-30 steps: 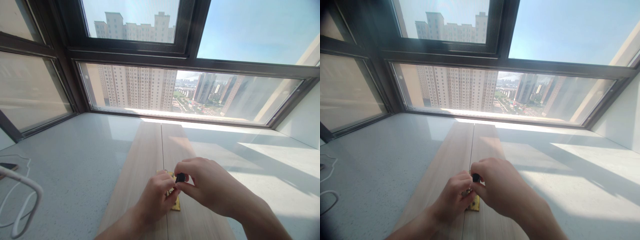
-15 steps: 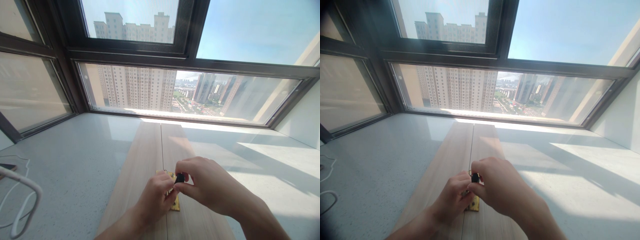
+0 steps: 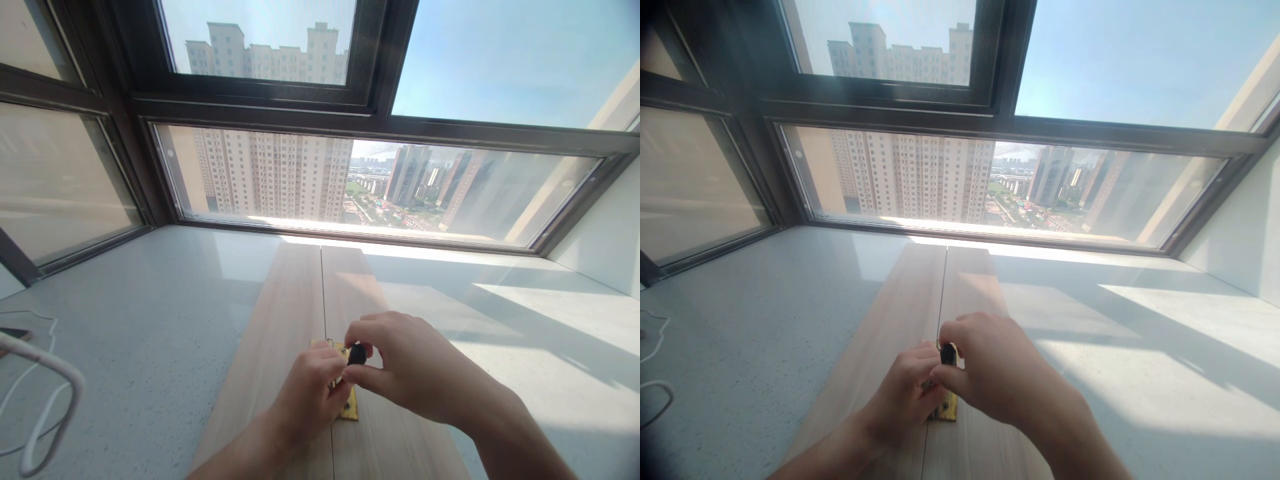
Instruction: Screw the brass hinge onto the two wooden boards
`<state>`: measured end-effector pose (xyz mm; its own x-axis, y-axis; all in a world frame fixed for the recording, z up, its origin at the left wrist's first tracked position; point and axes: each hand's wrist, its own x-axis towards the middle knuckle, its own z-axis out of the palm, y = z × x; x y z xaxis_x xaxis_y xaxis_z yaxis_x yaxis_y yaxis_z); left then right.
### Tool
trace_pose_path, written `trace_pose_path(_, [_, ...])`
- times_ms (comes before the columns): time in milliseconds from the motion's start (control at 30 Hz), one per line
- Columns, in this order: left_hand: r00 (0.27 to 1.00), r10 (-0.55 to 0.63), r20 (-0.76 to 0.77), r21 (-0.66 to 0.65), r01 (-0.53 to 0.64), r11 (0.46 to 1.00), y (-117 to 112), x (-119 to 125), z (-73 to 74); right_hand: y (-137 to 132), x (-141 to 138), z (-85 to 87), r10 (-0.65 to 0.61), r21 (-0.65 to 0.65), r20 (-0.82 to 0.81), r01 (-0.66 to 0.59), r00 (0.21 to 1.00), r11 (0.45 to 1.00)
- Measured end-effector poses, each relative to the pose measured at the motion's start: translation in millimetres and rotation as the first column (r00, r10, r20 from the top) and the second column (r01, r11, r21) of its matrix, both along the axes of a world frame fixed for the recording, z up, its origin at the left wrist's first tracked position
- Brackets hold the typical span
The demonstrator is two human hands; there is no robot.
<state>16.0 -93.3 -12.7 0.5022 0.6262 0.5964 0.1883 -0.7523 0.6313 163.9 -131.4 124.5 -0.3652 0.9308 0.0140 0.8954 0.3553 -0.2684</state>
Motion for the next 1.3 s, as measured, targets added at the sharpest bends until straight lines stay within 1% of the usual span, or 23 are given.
trace_pose_path(67, [1.000, -0.015, -0.004, -0.015, 0.015, 1.000, -1, 0, 1.0, -2, 0, 0.7, 0.034, -0.008, -0.020, -0.034, 0.999, 0.999])
trace_pose_path(133, [1.000, -0.022, -0.004, -0.024, 0.022, 0.999, -2, 0, 2.9, -3, 0, 0.5, 0.042, -0.015, -0.024, -0.043, 0.999, 0.999])
trace_pose_path(333, [0.998, 0.042, 0.045, -0.011, -0.042, 0.999, -1, -2, 5.6, 2, 1, -2.2, -0.033, -0.013, 0.013, 0.033, 0.999, 0.999])
trace_pose_path(400, [0.998, 0.035, 0.058, 0.002, -0.035, 0.999, 0, -2, 5.6, 2, 1, -1.5, -0.056, 0.001, 0.030, 0.056, 0.998, 0.998])
trace_pose_path(467, [0.999, 0.011, 0.052, -0.004, -0.011, 1.000, -1, -2, 6.4, 1, 1, -0.3, -0.036, 0.009, 0.018, 0.036, 0.999, 0.999])
trace_pose_path(533, [0.999, -0.015, 0.035, -0.019, 0.016, 1.000, -2, -2, 8.0, 1, 1, 0.2, 0.010, 0.006, -0.008, -0.010, 1.000, 1.000])
trace_pose_path(600, [1.000, -0.020, 0.019, -0.028, 0.021, 0.999, -2, -2, 9.4, 1, 1, -0.8, 0.028, 0.000, -0.016, -0.028, 0.999, 1.000])
trace_pose_path(767, [0.999, 0.024, 0.038, -0.030, -0.023, 0.999, 1, -2, 6.2, 6, -1, -6.6, -0.015, 0.007, 0.031, 0.015, 0.999, 1.000])
trace_pose_path(900, [0.998, 0.021, 0.058, -0.049, -0.018, 0.999, 3, -2, 2.8, 7, -3, -6.7, -0.091, 0.042, 0.099, 0.087, 0.991, 0.995])
trace_pose_path(967, [0.999, 0.008, 0.049, -0.064, -0.005, 0.998, 3, -2, 4.3, 5, -3, -5.3, -0.069, 0.036, 0.088, 0.066, 0.994, 0.997])
trace_pose_path(1067, [0.999, -0.019, 0.048, -0.077, 0.022, 0.997, 1, -2, 8.4, 2, -2, -4.4, 0.011, 0.017, 0.038, -0.011, 0.999, 1.000])
trace_pose_path(1200, [0.998, 0.010, 0.069, -0.059, -0.006, 0.998, 0, -2, 9.5, 4, -1, -6.7, -0.001, -0.004, 0.043, 0.001, 0.999, 1.000])
trace_pose_path(1300, [0.997, 0.034, 0.064, -0.080, -0.028, 0.996, 0, -2, 7.2, 8, -2, -8.3, -0.018, -0.001, 0.054, 0.018, 0.998, 1.000])
